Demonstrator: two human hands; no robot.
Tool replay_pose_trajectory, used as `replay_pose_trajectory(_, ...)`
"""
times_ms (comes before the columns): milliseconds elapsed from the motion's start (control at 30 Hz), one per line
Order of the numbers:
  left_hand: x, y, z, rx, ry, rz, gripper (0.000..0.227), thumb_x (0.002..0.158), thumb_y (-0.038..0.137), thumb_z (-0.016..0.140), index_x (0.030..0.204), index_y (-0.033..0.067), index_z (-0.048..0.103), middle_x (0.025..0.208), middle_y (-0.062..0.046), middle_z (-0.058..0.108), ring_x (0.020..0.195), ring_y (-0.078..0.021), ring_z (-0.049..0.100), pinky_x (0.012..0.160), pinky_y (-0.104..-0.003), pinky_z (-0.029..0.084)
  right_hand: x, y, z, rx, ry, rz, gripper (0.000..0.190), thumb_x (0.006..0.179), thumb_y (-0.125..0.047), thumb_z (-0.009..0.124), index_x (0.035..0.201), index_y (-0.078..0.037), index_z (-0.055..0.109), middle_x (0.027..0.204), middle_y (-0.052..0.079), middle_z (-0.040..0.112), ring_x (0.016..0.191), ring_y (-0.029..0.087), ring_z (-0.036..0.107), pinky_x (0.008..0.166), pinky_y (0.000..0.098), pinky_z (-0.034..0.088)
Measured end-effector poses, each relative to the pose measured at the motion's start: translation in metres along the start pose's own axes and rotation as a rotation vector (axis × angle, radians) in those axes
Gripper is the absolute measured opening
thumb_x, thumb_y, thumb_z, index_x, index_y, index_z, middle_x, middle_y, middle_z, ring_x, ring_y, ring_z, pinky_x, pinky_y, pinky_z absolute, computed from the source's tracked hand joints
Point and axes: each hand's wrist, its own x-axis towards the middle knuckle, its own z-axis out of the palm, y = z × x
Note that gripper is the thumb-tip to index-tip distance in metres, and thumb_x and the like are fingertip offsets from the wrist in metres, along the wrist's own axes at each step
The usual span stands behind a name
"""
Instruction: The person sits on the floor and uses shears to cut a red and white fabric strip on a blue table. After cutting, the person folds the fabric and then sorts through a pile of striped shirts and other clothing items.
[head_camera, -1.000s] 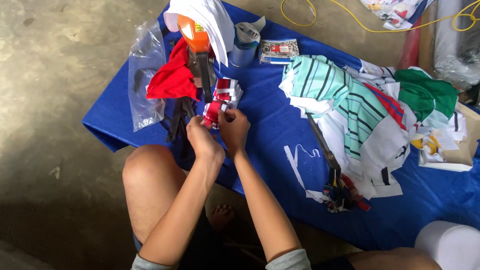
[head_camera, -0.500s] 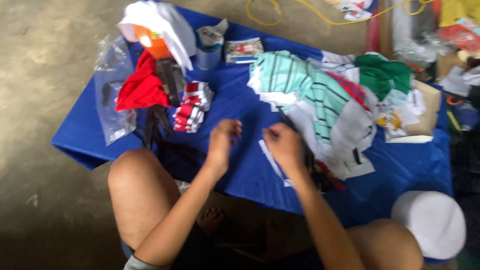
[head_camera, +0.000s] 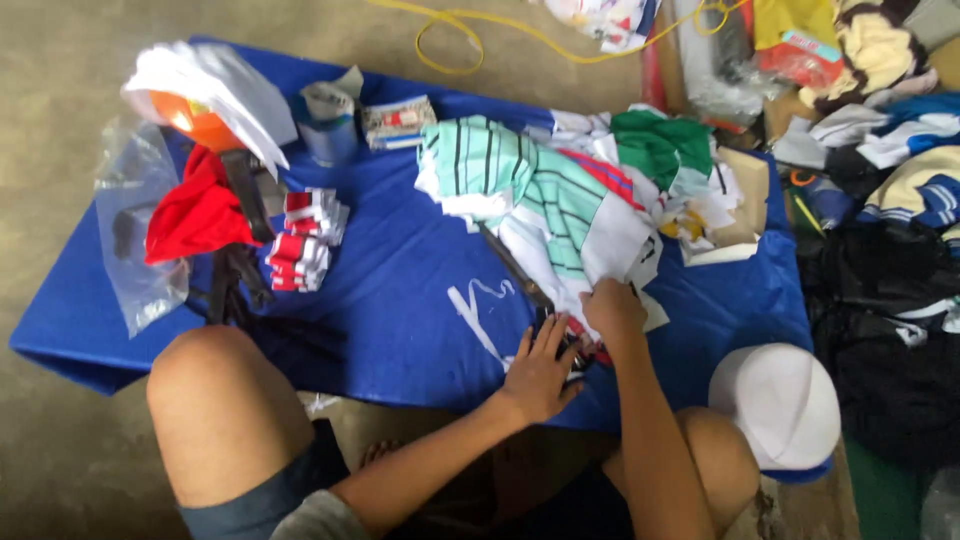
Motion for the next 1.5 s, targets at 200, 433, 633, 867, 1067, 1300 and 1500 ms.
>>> replay_pose_trajectory(200,-0.009,-0.018,0.008,0.119,-0.090,0.049,0.058,0.106,0.048,0.042,0.157,0.0202,0.036,0.171,-0.018,0.017,0.160,-0.0339,0.007,0.124,-0.060,0.000,-0.026,-0.019,-0.044,-0.056,0.393,-0.050,0.031,0.106,-0.025,0.056,0.094,-0.009,0.079,0.080,0.012,0.074,0.078,0.032,0.077,0.067,0.0456,0.064)
replay_pose_trajectory(433,-0.018,-0.004,-0.025,-0.200,0.155,0.050,0.067,0.099,0.041,0.055,0.156,0.0098,0.035,0.164,-0.026,0.023,0.154,-0.0404,0.020,0.118,-0.063,0.017,-0.053,-0.042,-0.085,0.819,0.947,-0.469,0.027,0.098,-0.007,0.058,0.073,-0.007,0.068,0.064,0.008,0.067,0.060,0.021,0.065,0.058,0.0346,0.056)
replay_pose_trajectory(633,0.024,-0.008,-0.105,-0.495,0.517,-0.141,0.099,0.086,0.018,0.075,0.164,0.0082,0.015,0.154,-0.039,0.028,0.146,-0.0556,0.030,0.112,-0.068,0.027,-0.068,-0.053,-0.085,0.674,1.176,-0.719,0.038,0.110,-0.005,0.060,0.072,-0.012,0.064,0.065,0.002,0.069,0.063,0.023,0.066,0.062,0.0308,0.053)
replay_pose_trajectory(867,0.092,-0.100,-0.111,-0.281,0.454,-0.482,0.114,0.084,0.033,0.085,0.167,0.0261,0.007,0.161,-0.035,0.026,0.143,-0.0532,0.043,0.111,-0.062,0.038,-0.106,-0.038,-0.122,0.921,1.195,-0.824,0.040,0.116,-0.010,0.050,0.079,-0.003,0.064,0.091,0.019,0.074,0.090,0.035,0.072,0.083,0.0411,0.053)
replay_pose_trajectory(1067,0.192,-0.251,-0.019,-0.251,0.552,-0.543,0.039,0.096,0.036,0.058,0.135,0.0326,0.061,0.132,-0.012,0.064,0.118,-0.0356,0.068,0.094,-0.053,0.055,-0.101,-0.017,-0.118,0.895,1.147,-0.803,0.041,0.117,-0.007,0.051,0.078,-0.002,0.064,0.084,0.018,0.071,0.086,0.034,0.073,0.081,0.0415,0.055)
replay_pose_trajectory(1300,0.213,-0.196,-0.177,-1.113,1.184,-0.157,0.036,0.086,0.006,0.047,0.108,0.0128,0.075,0.102,-0.006,0.075,0.098,-0.0153,0.065,0.090,-0.029,0.052,-0.100,-0.027,-0.130,1.017,0.896,-0.726,0.021,0.104,0.011,0.058,0.121,0.001,0.061,0.110,0.015,0.065,0.101,0.025,0.071,0.093,0.0349,0.057)
replay_pose_trajectory(1500,0.216,-0.164,-0.269,-0.984,1.102,0.124,0.036,0.091,0.014,0.054,0.122,0.0130,0.072,0.108,-0.006,0.077,0.100,-0.0192,0.066,0.090,-0.035,0.053,-0.101,-0.031,-0.134,0.906,1.141,-0.967,0.026,0.099,0.018,0.057,0.124,0.012,0.057,0.105,0.019,0.052,0.094,0.034,0.064,0.084,0.0432,0.058)
